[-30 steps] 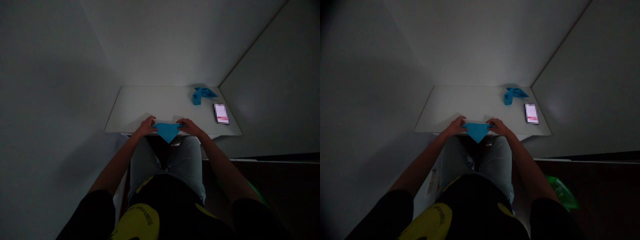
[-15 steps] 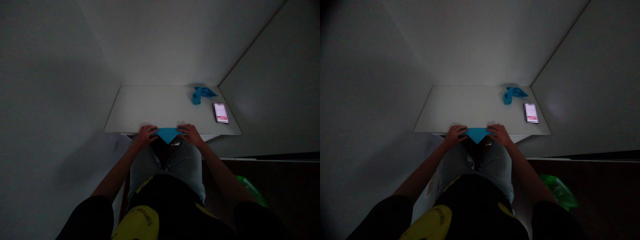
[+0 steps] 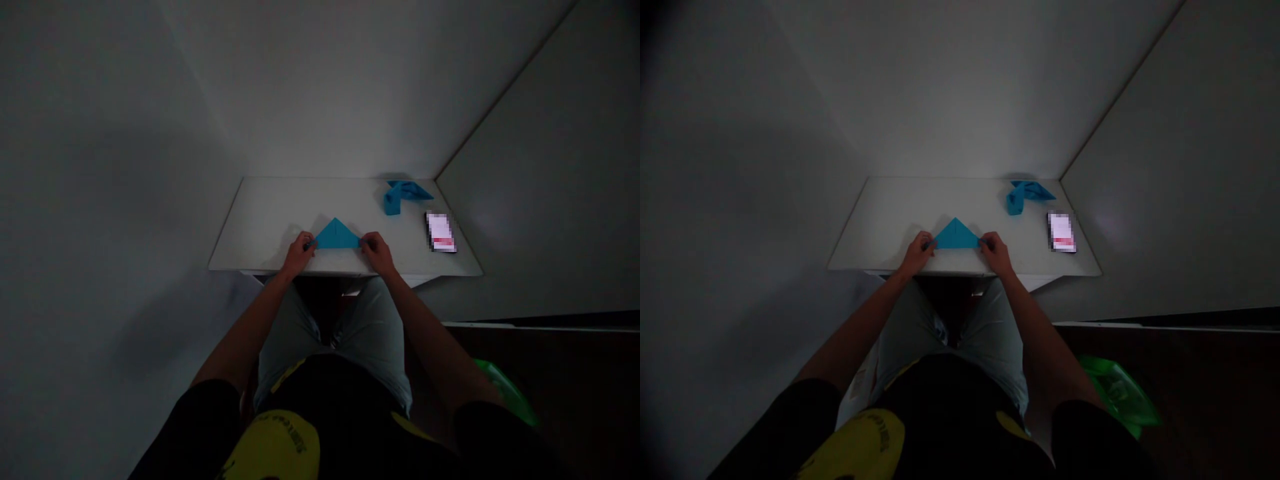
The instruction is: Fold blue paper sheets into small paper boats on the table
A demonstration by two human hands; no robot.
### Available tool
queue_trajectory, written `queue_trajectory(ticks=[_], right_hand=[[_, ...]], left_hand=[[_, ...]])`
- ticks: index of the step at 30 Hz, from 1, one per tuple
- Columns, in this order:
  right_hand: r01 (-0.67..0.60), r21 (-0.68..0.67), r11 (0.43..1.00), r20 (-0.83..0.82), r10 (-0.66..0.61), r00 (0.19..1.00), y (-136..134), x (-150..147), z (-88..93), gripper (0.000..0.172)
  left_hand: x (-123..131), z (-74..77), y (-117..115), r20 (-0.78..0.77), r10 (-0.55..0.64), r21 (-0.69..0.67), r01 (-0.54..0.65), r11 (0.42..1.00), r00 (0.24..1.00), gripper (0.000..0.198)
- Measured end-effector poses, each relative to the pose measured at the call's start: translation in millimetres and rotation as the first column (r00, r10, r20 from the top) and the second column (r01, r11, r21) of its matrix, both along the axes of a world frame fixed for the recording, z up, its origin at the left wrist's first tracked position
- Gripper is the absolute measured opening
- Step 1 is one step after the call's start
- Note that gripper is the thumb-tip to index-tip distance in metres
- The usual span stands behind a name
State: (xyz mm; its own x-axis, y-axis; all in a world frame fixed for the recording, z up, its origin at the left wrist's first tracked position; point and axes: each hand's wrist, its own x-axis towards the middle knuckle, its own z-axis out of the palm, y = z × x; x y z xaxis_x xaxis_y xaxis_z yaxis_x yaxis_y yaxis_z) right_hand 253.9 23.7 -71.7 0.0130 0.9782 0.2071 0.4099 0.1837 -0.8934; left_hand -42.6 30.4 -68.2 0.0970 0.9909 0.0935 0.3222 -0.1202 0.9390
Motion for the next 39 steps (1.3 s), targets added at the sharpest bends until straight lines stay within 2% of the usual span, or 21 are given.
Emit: queue_trajectory(ticks=[3, 7, 16, 23, 39], right_hand=[[-0.016, 0.001, 1.000, 0.042, 0.016, 0.999, 3, 1, -3.3, 0.043], [-0.057, -0.003, 0.998, 0.089, 0.057, 0.994, -4, 3, -4.9, 0.048], [-0.048, 0.022, 0.999, 0.108, 0.046, 0.993, -7, -1, -5.3, 0.061], [-0.033, 0.017, 0.999, 0.109, 0.031, 0.994, -6, -2, -5.6, 0.068], [0.025, -0.015, 1.000, 0.108, -0.023, 0.994, -12, 1, -5.6, 0.055]], left_hand=[[0, -5.6, 3, 0.007, -0.001, 0.017, 0.001, 1.000, 1.000, 0.020], [-4, -9.5, -1, -0.028, -0.025, -0.003, 0.025, 1.000, 0.999, 0.036], [-4, -5.1, -5, -0.004, 0.059, -0.017, -0.059, 0.998, 0.998, 0.042], [-4, -1.2, -2, 0.010, 0.054, -0.032, -0.053, 0.998, 0.999, 0.054], [-9, -1.1, -1, -0.005, 0.000, -0.025, 0.000, 1.000, 1.000, 0.053]])
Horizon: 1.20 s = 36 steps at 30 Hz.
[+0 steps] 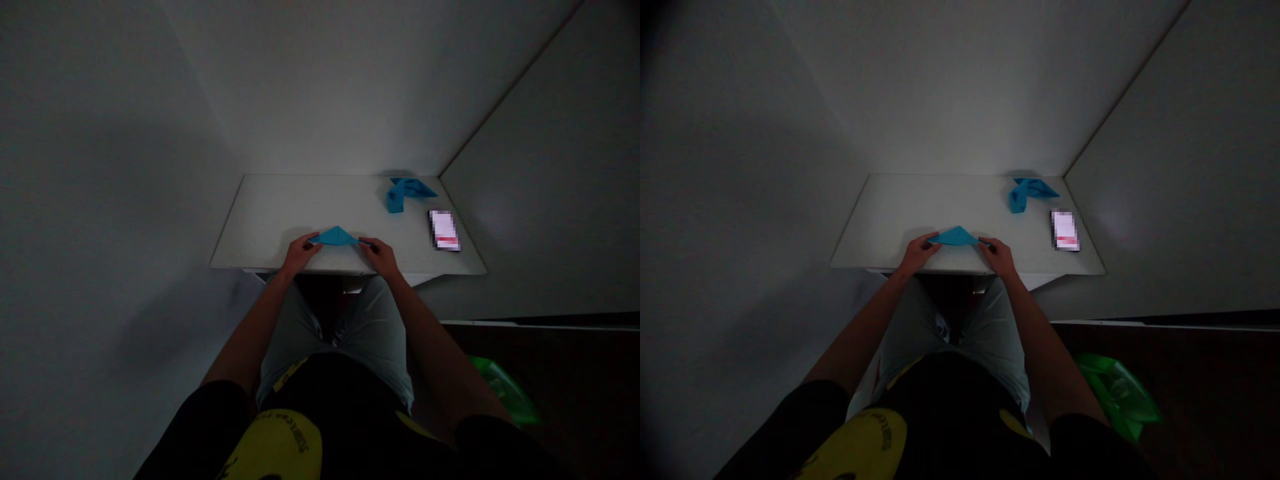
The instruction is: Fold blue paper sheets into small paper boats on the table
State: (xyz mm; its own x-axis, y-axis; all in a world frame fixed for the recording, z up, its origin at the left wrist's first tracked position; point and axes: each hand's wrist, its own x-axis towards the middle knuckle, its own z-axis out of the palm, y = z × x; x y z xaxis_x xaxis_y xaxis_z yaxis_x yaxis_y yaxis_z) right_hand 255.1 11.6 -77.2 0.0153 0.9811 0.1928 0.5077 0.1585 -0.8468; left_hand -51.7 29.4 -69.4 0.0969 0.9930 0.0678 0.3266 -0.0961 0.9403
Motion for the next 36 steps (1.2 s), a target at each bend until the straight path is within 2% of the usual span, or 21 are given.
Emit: queue_trajectory(ticks=[7, 13, 19, 23, 28, 31, 34, 36], right_hand=[[-0.016, -0.007, 1.000, -0.004, 0.016, 1.000, -2, -1, 4.2, 0.053], [-0.077, -0.007, 0.997, 0.009, 0.077, 0.997, -5, -3, 9.2, 0.058], [-0.118, 0.032, 0.992, -0.017, 0.119, 0.993, -6, -4, 7.7, 0.058], [-0.104, 0.051, 0.993, -0.028, 0.106, 0.994, -4, -6, 6.5, 0.056], [-0.019, 0.044, 0.999, -0.061, 0.022, 0.998, -1, -15, 3.7, 0.055], [0.040, 0.048, 0.998, -0.097, -0.035, 0.995, 0, -23, 1.7, 0.053], [0.054, 0.051, 0.997, -0.107, -0.048, 0.993, -1, -28, 0.8, 0.055], [0.016, 0.071, 0.997, -0.073, -0.010, 0.997, -3, -30, 0.6, 0.057]], left_hand=[[1, -1.1, 0, -0.008, 0.019, 0.002, -0.019, 1.000, 1.000, 0.050], [8, -2.3, -1, -0.062, 0.096, 0.040, -0.094, 0.995, 0.993, 0.041], [13, -5.3, 0, -0.164, 0.215, 0.236, -0.173, 0.956, 0.963, 0.018], [12, -5.5, -1, -0.228, 0.268, 0.293, -0.196, 0.936, 0.936, 0.013], [12, -0.5, -4, -0.234, 0.175, 0.306, -0.098, 0.947, 0.956, 0.018], [14, 0.7, -5, -0.227, 0.113, 0.254, -0.053, 0.966, 0.967, 0.020], [16, 0.2, -7, -0.220, 0.044, 0.188, -0.002, 0.982, 0.974, 0.036], [16, 0.0, -8, -0.226, -0.002, 0.177, 0.043, 0.983, 0.974, 0.050]])
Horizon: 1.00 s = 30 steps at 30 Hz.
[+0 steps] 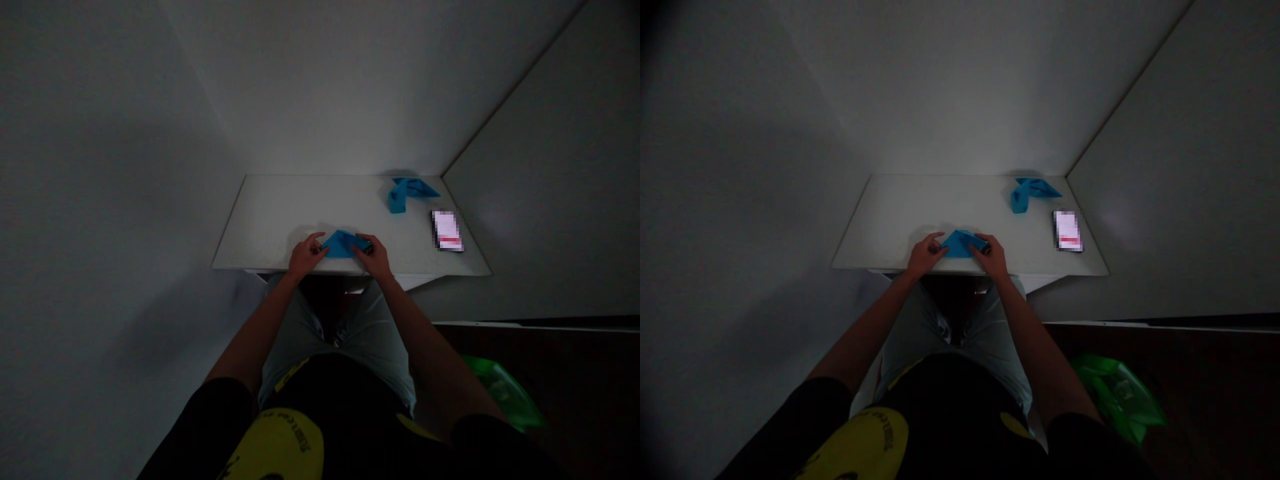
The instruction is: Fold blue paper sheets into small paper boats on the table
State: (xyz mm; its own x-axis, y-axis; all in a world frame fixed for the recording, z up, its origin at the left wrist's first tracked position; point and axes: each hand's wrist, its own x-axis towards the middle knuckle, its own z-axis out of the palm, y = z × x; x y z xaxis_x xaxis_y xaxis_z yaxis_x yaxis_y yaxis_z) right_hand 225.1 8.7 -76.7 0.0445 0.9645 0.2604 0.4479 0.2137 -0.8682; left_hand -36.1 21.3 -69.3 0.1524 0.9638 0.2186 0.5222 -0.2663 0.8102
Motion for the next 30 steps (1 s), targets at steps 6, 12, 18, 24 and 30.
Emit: queue_trajectory(ticks=[6, 12, 18, 24, 30], right_hand=[[-0.268, 0.148, 0.952, 0.371, 0.198, 0.907, -3, -2, -2.7, 0.050], [-0.359, 0.148, 0.922, 0.509, 0.240, 0.827, 0, 6, -12.4, 0.049], [-0.291, 0.179, 0.940, 0.414, 0.197, 0.889, -3, 18, -16.9, 0.024], [-0.259, 0.051, 0.965, 0.351, 0.225, 0.909, 3, 24, -14.4, 0.028], [-0.137, 0.002, 0.991, 0.349, 0.128, 0.929, 3, 17, -8.5, 0.039]], left_hand=[[-1, 2.2, -2, -0.017, -0.109, -0.039, 0.108, 0.993, 0.994, 0.088], [-2, 5.4, 0, -0.184, -0.012, 0.038, 0.019, 0.999, 0.983, 0.062], [-2, 8.3, -3, -0.403, -0.046, 0.147, 0.114, 0.983, 0.914, 0.027], [-3, 4.1, 1, -0.318, -0.159, 0.069, 0.190, 0.979, 0.935, 0.020], [2, 6.7, 3, -0.232, -0.083, 0.013, 0.088, 0.996, 0.969, 0.031]])
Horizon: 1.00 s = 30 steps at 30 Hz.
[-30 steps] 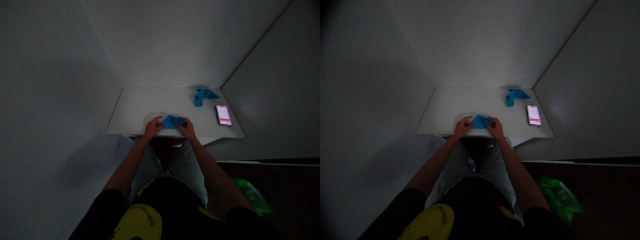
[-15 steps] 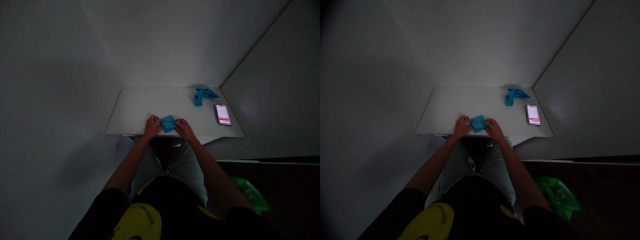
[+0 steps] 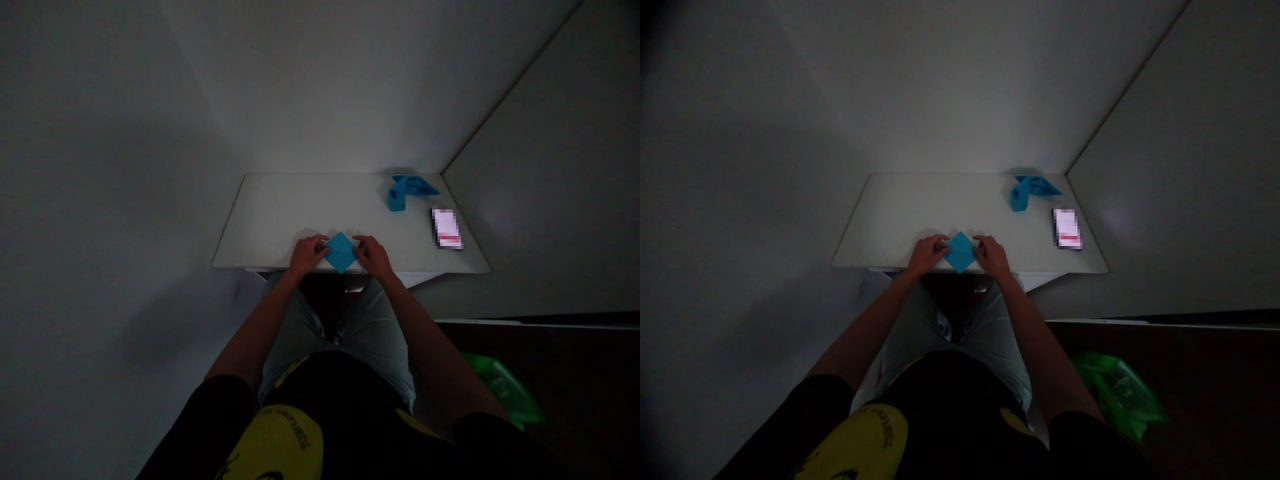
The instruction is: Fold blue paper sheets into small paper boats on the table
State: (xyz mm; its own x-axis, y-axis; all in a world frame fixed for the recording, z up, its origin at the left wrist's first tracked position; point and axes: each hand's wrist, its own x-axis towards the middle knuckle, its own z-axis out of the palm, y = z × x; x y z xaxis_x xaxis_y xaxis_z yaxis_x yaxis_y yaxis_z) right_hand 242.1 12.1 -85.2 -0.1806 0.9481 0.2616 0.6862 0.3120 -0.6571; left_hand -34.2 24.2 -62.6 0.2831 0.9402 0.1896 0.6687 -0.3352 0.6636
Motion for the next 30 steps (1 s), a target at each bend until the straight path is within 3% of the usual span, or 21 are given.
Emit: queue_trajectory(ticks=[4, 7, 9, 12, 13, 15, 18, 21, 24, 26, 30], right_hand=[[-0.075, 0.070, 0.995, 0.117, 0.067, 0.991, -5, -2, 2.5, 0.040], [-0.153, 0.100, 0.983, 0.248, 0.124, 0.961, -10, -3, 2.7, 0.040], [-0.194, 0.095, 0.976, 0.310, 0.156, 0.938, -17, -2, 3.4, 0.051], [-0.269, 0.069, 0.961, 0.362, 0.227, 0.904, -29, 3, 5.1, 0.082], [-0.286, 0.059, 0.956, 0.367, 0.246, 0.897, -32, 5, 5.5, 0.086], [-0.295, 0.045, 0.954, 0.354, 0.261, 0.898, -38, 8, 6.0, 0.077], [-0.280, 0.030, 0.960, 0.283, 0.260, 0.923, -40, 9, 7.5, 0.049], [-0.257, -0.003, 0.966, 0.137, 0.255, 0.957, -35, 4, 13.3, 0.031], [-0.192, -0.033, 0.981, -0.118, 0.187, 0.975, -23, -4, 21.4, 0.033], [-0.129, -0.054, 0.990, -0.288, 0.108, 0.951, -14, -10, 24.3, 0.039], [-0.057, -0.106, 0.993, -0.492, -0.003, 0.871, 3, -14, 17.8, 0.046]], left_hand=[[5, 2.1, -2, -0.072, -0.007, 0.062, 0.011, 0.998, 0.997, 0.034], [5, 2.5, -7, -0.162, -0.137, 0.113, 0.156, 0.981, 0.977, 0.034], [3, 1.9, -12, -0.190, -0.247, 0.120, 0.272, 0.955, 0.950, 0.040], [-4, -1.1, -23, -0.224, -0.349, 0.121, 0.382, 0.916, 0.910, 0.077], [-6, -2.8, -27, -0.239, -0.360, 0.118, 0.395, 0.911, 0.902, 0.084], [-10, -6.2, -33, -0.261, -0.362, 0.107, 0.399, 0.911, 0.895, 0.075], [-11, -7.8, -38, -0.230, -0.341, 0.083, 0.367, 0.927, 0.912, 0.051], [-7, 0.2, -35, -0.121, -0.262, 0.052, 0.270, 0.962, 0.957, 0.031], [0, 15.1, -25, 0.082, -0.119, 0.025, 0.117, 0.993, 0.990, 0.024], [4, 23.7, -16, 0.231, -0.038, -0.014, 0.042, 0.999, 0.972, 0.028], [7, 27.2, -2, 0.376, -0.004, -0.115, 0.051, 0.992, 0.927, 0.029]])
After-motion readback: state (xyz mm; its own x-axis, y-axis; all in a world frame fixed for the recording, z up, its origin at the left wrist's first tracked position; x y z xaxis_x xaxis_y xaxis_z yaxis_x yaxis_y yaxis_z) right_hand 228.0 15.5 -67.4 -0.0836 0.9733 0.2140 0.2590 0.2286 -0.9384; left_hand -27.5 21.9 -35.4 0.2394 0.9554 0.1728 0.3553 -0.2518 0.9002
